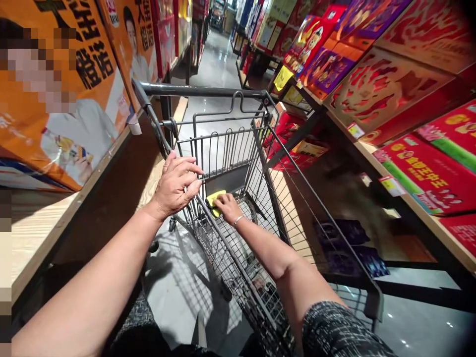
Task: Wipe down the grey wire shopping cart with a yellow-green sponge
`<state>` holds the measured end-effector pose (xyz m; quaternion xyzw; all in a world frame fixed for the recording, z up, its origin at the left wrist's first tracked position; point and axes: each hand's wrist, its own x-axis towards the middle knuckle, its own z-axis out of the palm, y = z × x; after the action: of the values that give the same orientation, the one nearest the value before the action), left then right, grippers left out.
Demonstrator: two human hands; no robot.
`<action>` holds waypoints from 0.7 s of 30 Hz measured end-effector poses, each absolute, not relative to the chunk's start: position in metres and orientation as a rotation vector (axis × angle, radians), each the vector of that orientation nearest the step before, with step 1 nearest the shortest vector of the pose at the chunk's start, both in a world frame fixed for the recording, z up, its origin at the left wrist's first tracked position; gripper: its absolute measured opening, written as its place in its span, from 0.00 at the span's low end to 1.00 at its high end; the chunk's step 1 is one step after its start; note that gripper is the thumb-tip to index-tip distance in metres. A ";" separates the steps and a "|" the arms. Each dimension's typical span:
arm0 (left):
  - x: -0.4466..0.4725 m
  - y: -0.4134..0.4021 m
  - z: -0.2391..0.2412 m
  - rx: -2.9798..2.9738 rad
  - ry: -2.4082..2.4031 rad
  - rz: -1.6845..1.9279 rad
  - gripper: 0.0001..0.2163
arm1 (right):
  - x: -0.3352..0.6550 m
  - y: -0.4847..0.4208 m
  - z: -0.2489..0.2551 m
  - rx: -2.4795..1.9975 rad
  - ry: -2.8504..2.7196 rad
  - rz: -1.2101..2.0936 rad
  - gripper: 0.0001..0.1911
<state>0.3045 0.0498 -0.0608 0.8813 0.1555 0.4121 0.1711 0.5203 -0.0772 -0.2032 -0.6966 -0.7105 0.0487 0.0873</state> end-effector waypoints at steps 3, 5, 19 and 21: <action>0.303 0.055 -0.060 2.507 0.408 1.153 0.12 | 0.523 -0.078 -0.193 -2.102 -2.134 0.136 0.17; 0.303 0.056 -0.059 2.503 0.405 1.136 0.12 | 0.533 -0.061 -0.168 -2.138 -2.069 0.083 0.18; 0.299 0.050 -0.053 2.456 0.405 1.116 0.11 | 0.584 -0.015 -0.171 -2.094 -1.531 -0.168 0.28; 0.302 0.049 -0.052 2.440 0.429 1.100 0.11 | 0.571 -0.051 -0.214 -2.162 -1.405 -0.018 0.29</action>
<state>0.3016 0.0493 -0.0517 0.8793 0.1545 0.3964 0.2139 0.5710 -0.0509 -0.2144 -0.8055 -0.5234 -0.0066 0.2778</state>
